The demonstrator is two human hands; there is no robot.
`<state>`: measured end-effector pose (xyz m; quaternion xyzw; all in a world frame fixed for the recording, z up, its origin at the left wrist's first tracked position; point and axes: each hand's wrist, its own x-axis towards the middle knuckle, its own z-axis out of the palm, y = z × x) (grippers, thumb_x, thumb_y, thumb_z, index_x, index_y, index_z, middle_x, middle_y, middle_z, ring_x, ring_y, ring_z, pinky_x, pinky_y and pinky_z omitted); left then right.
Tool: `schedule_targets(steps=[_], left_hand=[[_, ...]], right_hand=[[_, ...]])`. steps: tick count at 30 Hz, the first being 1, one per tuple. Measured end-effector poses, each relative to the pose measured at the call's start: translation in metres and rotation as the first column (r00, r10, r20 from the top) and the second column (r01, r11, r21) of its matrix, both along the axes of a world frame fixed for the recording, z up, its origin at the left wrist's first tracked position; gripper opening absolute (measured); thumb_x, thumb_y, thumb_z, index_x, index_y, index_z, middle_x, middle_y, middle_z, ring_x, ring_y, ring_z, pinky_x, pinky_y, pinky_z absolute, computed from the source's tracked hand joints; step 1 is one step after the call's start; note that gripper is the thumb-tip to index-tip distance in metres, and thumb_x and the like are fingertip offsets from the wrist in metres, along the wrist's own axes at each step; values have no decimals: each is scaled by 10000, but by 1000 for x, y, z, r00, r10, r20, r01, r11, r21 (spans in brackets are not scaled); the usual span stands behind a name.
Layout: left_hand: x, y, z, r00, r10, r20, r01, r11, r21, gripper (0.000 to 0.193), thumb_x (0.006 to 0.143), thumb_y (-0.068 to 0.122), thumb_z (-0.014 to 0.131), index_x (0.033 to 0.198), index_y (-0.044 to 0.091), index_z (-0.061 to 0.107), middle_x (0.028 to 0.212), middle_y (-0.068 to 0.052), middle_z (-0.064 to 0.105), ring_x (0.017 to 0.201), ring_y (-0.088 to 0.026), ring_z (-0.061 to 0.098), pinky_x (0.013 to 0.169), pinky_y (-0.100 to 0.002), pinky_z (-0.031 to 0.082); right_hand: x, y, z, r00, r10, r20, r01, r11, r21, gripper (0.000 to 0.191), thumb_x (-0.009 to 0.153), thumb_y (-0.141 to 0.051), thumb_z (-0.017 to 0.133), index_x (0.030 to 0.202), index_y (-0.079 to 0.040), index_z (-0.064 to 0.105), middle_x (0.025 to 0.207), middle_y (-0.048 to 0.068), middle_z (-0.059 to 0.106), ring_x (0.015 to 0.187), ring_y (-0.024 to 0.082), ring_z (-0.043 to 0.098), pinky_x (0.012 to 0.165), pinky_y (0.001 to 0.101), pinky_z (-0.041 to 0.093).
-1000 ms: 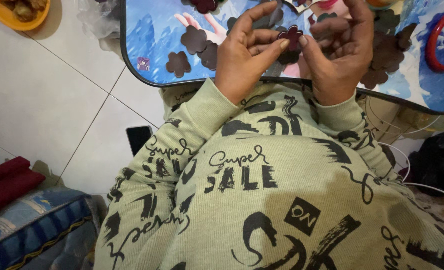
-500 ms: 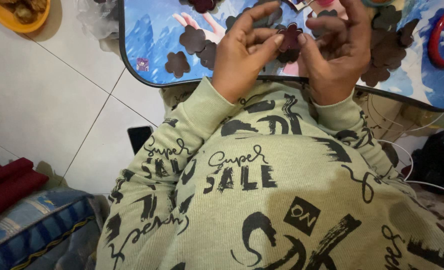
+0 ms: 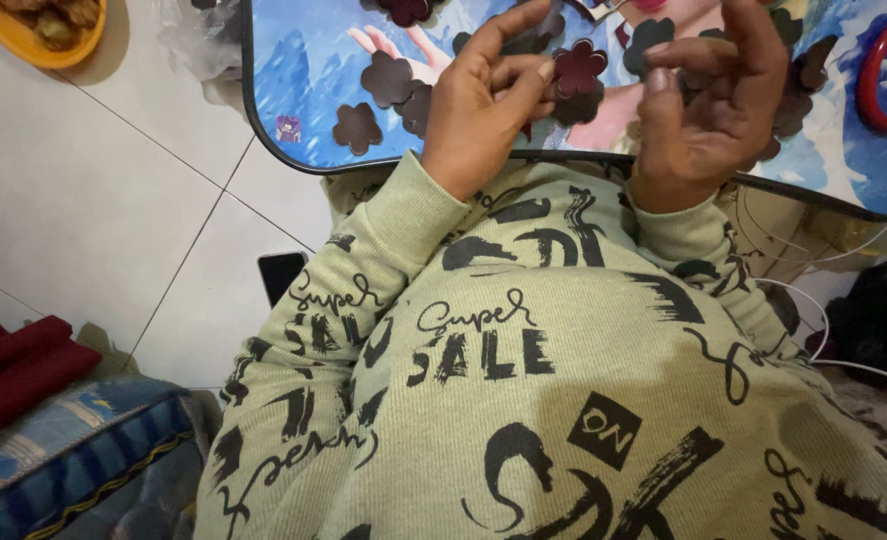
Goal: The person repeatedly picks up small flower-shaped craft pieces, applies adhesive from a small container, and presses two pieces together. The assembled units are placed on the table among many similar pieces.
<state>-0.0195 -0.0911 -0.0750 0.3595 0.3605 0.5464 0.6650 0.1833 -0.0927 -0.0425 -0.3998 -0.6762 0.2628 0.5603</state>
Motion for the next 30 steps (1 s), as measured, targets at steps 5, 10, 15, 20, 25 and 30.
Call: schedule_targets(steps=[5,10,15,20,25,30], left_hand=[[0,0,-3,1000,-2,25,2,1000,-14,467,1081,46,637,1521,78,486,1062,-33,743,947,-71,687,848,-244,612],[1,0,-7,997,-21,73,23,1000,-19,480,1084,32,631,1533,78,468,1078,-43,737,952,-77,682,846,-246,607],[0,-1,-10,996,-50,69,50,999,-1,474,1101,49,613,1543,84,447,1098,-39,739,964,-75,690,867,-239,616],[0,-1,-11,997,-45,55,45,999,6,472,1100,49,610,1543,73,449,1087,-53,746,937,-82,695,848,-239,613],[4,0,-13,999,-22,43,22,1000,-4,516,1065,18,651,1540,65,454,1046,-56,737,900,-85,687,807,-237,599],[6,-3,-17,998,-29,51,28,999,32,568,1060,-12,673,1563,75,425,1056,-79,748,927,-97,706,835,-246,601]], right_hand=[[-5,-7,14,976,22,217,-17,1000,-23,580,1093,168,670,1555,-63,407,1280,107,694,1102,187,725,1071,271,528],[-12,-7,21,950,41,310,-36,999,-21,592,1090,158,740,1540,-64,425,1253,149,673,1118,201,752,965,264,610],[-11,-3,20,944,28,329,-28,1000,-4,604,1072,141,770,1525,-82,439,1142,125,704,1080,191,763,934,263,607],[-13,-8,23,947,31,320,-22,999,-29,588,1081,134,777,1522,-70,447,1152,134,696,1076,182,746,929,256,596],[-14,-11,31,894,-5,449,-43,994,97,652,1036,129,816,1528,-79,443,1207,117,666,1132,180,651,945,262,585],[-11,-4,35,800,15,600,-182,959,219,626,1009,156,776,1532,-52,502,1178,117,647,1161,239,596,980,312,577]])
